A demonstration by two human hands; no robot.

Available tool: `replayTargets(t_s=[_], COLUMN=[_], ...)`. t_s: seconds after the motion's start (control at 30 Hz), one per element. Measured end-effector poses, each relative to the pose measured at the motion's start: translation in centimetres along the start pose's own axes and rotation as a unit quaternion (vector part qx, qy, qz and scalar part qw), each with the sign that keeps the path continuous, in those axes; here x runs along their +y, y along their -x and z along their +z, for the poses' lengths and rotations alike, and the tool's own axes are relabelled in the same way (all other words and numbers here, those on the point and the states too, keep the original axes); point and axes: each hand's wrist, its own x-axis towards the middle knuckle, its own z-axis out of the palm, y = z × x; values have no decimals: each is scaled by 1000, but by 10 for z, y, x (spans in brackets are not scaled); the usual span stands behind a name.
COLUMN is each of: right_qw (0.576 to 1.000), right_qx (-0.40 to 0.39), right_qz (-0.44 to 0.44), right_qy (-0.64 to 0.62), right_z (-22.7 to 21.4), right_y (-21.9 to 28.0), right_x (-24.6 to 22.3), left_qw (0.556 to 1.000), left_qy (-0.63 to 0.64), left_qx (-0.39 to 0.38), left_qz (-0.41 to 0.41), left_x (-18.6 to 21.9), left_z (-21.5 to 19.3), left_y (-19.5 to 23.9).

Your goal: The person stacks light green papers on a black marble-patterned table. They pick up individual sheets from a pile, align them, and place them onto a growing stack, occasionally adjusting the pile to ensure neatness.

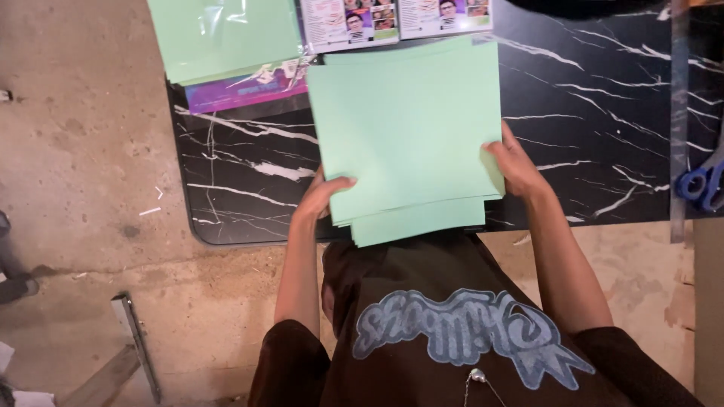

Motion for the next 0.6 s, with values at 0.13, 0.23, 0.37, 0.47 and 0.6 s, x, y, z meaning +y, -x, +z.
replayTargets(t_s=[0.13,0.23,0.37,0.47,0.6], right_qw=[999,996,995,993,992], right_qx=[23,52,71,81,61], right_qz=[4,-5,11,1,-29], right_qy=[38,70,75,85,102], right_z=[8,16,22,19,19], right_y=[7,8,9,8,10], right_x=[-5,-9,-18,-11,-13], left_qw=[993,993,994,977,957], left_qy=[1,-13,-67,-175,-237], left_qx=[-59,-47,0,95,161], left_qz=[100,105,90,79,52], left_x=[7,0,21,37,38], left_z=[4,4,14,25,28], left_y=[-7,-15,-6,9,14])
